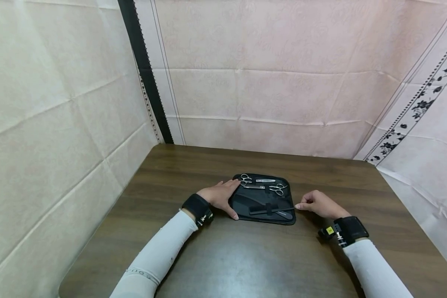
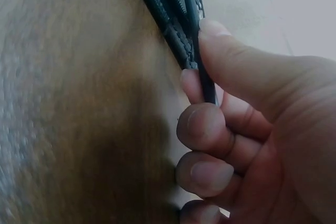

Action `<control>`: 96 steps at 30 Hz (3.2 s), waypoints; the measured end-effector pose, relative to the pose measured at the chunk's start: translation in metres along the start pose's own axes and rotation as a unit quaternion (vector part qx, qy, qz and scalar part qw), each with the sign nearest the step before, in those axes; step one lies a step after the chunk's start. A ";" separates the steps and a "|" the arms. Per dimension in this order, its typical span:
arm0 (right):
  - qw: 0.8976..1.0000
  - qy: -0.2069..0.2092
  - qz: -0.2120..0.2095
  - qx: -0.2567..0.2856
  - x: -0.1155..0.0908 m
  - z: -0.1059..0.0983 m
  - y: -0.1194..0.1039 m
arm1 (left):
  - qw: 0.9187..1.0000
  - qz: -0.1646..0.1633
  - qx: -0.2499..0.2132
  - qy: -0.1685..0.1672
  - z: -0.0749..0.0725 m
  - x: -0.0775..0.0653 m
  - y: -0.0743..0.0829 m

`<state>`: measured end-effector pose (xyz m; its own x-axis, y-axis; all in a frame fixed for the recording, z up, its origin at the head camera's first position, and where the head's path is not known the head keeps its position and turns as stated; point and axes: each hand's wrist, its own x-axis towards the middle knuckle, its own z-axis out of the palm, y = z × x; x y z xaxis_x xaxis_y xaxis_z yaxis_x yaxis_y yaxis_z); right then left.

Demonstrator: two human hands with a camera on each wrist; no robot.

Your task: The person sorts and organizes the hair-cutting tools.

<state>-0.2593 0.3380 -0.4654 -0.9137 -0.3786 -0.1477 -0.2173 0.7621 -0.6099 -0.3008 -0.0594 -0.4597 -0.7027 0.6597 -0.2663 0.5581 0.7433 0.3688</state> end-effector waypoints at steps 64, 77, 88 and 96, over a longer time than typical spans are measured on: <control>1.000 0.010 -0.021 -0.009 0.006 0.012 -0.010 | 1.000 -0.001 0.007 -0.002 0.000 0.002 -0.001; 1.000 0.016 -0.021 -0.013 0.008 0.015 -0.009 | 1.000 -0.004 0.011 -0.004 0.000 0.002 0.000; 1.000 0.013 -0.020 -0.006 0.010 0.018 -0.010 | 1.000 -0.007 0.012 -0.005 0.001 0.004 -0.002; 1.000 0.023 -0.017 -0.009 0.012 0.021 -0.013 | 1.000 -0.008 0.014 -0.005 0.001 0.004 -0.003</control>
<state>-0.2602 0.3127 -0.4761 -0.9208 -0.3793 -0.0911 -0.2532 0.7588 -0.6002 -0.3046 -0.0591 -0.4622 -0.7065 0.6495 -0.2810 0.5593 0.7558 0.3406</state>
